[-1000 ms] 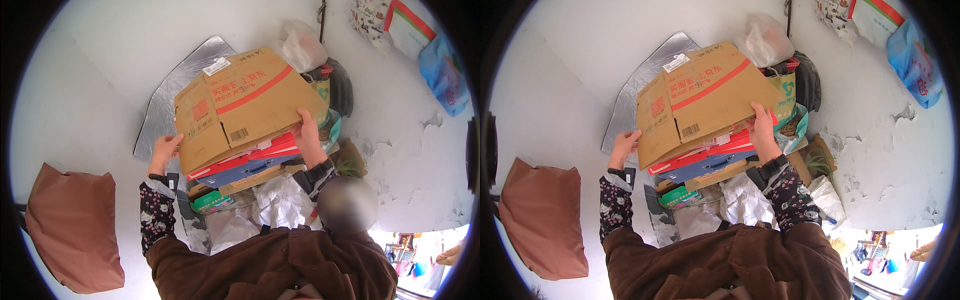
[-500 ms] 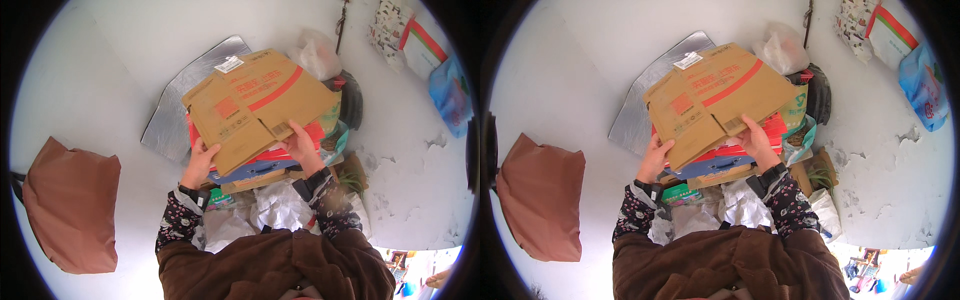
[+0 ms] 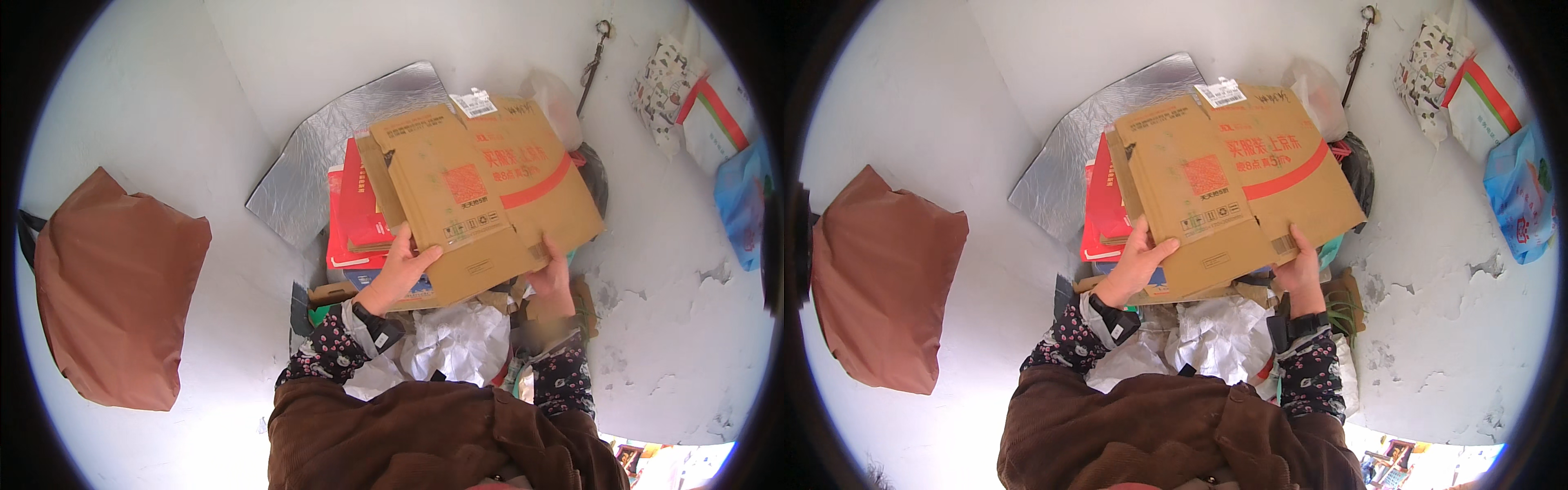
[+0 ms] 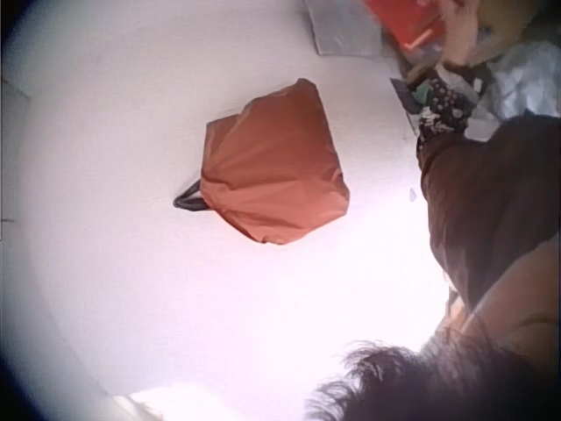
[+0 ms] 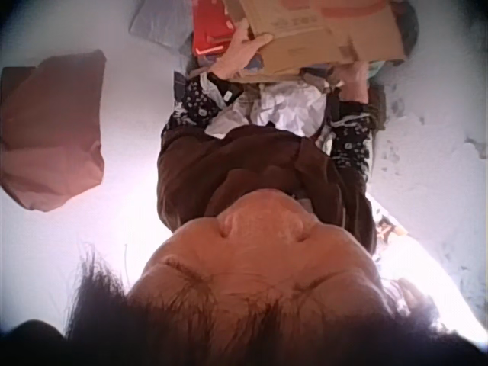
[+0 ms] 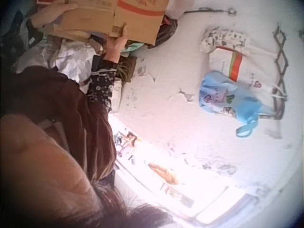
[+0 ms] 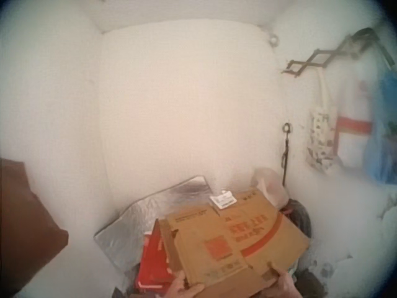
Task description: The person sits on a low stool in a cluttered room, sorting through a pile of cardboard boxes and other items. They open a green box, remove a smaller box, and then use a knife to cut the green box into smaller pieces.
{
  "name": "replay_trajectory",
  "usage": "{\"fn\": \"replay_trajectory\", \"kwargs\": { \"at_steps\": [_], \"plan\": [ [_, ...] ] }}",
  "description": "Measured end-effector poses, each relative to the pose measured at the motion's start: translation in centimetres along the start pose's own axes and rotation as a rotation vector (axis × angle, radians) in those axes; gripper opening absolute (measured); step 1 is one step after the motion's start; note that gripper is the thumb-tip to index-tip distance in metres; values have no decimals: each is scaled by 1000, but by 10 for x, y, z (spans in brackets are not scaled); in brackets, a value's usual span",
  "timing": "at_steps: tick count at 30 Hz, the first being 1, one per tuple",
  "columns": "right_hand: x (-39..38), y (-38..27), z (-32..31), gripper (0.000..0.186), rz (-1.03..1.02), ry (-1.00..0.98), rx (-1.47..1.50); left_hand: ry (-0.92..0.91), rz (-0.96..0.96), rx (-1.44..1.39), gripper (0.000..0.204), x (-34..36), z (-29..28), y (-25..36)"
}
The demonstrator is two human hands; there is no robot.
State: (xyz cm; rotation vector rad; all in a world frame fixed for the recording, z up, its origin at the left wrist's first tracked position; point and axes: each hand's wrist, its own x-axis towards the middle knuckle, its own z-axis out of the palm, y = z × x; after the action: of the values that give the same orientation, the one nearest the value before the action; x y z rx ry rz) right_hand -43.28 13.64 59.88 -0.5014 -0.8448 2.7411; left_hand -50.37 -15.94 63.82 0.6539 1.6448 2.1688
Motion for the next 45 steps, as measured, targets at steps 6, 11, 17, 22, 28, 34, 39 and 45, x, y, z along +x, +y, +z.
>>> {"fn": "replay_trajectory", "kwargs": {
  "at_steps": [6, 11, 17, 22, 28, 34, 39, 45],
  "plan": [
    [-16, -24, -44, 39, -239, -44, 18, -44, -225, -33, 40, -9, -4, -7],
    [-52, -53, -83, 41, -308, 15, 130, 262, -284, -332, 48, -7, -44, -3],
    [-73, -71, -86, 43, -377, -23, 105, 242, -159, -493, 31, 35, -56, -8],
    [-74, -72, -70, 43, -312, -114, 112, 321, -106, -421, 30, 11, -32, -21],
    [-60, -63, -58, 44, -375, -74, 71, 455, 200, -355, 25, -23, -34, 3],
    [-52, -51, -55, 44, -312, -105, 224, 722, 519, -149, 26, -38, -93, 84],
    [-45, -39, -47, 45, -336, -68, 98, 549, 525, -147, 23, -42, -65, 124],
    [-7, 11, -16, 41, -251, -158, 142, 242, 125, -522, 22, -22, 44, 55]
  ]
}}
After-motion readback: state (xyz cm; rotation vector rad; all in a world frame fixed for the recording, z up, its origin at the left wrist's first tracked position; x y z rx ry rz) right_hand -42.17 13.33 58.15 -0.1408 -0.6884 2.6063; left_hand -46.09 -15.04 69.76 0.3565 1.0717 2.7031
